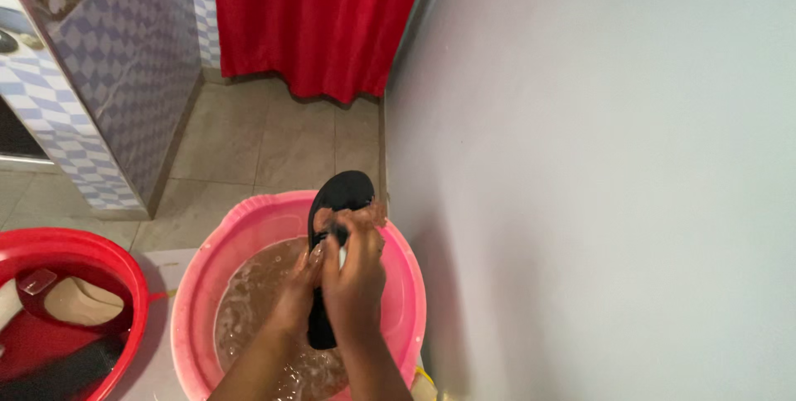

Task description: The person scrubs a black slipper with a green brush and a cloth in a pink basin filled with soapy water. The slipper is repeatedly dipped, scrubbed, and rinsed throughout the clip.

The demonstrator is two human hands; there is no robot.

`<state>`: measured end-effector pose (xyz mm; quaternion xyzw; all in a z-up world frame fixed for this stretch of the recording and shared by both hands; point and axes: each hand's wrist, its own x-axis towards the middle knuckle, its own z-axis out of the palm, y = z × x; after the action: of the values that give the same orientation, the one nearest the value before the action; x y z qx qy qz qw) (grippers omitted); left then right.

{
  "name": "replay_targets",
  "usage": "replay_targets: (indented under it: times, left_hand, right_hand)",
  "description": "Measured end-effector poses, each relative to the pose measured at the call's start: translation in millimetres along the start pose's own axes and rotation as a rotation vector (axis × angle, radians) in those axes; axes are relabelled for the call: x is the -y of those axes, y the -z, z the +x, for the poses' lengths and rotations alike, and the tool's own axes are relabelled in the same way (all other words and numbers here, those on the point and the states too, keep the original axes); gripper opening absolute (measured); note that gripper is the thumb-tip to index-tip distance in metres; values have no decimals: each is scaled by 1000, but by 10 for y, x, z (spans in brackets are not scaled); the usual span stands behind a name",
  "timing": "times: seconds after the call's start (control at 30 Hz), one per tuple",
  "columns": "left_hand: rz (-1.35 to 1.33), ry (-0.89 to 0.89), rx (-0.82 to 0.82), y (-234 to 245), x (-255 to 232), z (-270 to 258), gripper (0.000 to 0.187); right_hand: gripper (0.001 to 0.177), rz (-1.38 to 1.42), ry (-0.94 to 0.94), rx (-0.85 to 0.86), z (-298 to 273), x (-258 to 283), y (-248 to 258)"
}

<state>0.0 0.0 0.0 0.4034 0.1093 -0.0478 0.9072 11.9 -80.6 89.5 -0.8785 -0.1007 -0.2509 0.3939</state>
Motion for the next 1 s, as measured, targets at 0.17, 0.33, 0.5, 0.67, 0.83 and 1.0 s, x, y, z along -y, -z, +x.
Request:
replay_targets:
  times: [0.17, 0.33, 0.5, 0.67, 0.83, 1.0]
  left_hand:
    - [-28, 21, 66, -34, 202, 174, 45]
    - [-20, -15, -23, 272, 169, 341, 48]
    - [-90, 87, -143, 220, 202, 410, 47]
    - [-54, 66, -64, 79, 222, 386, 46]
    - [97, 175, -197, 195, -10, 533, 54]
    - [113, 66, -10, 96, 31, 466, 47]
  right_hand:
    - [31, 5, -203, -100, 417, -320, -144]
    - [33, 15, 9, 27, -232, -195, -270]
    - [33, -1, 48, -38, -51, -414, -518]
    - [30, -89, -182, -8, 412, -659, -552]
    - [31, 22, -51, 81, 5, -292, -424]
    - [29, -116, -21, -15, 312, -635, -590]
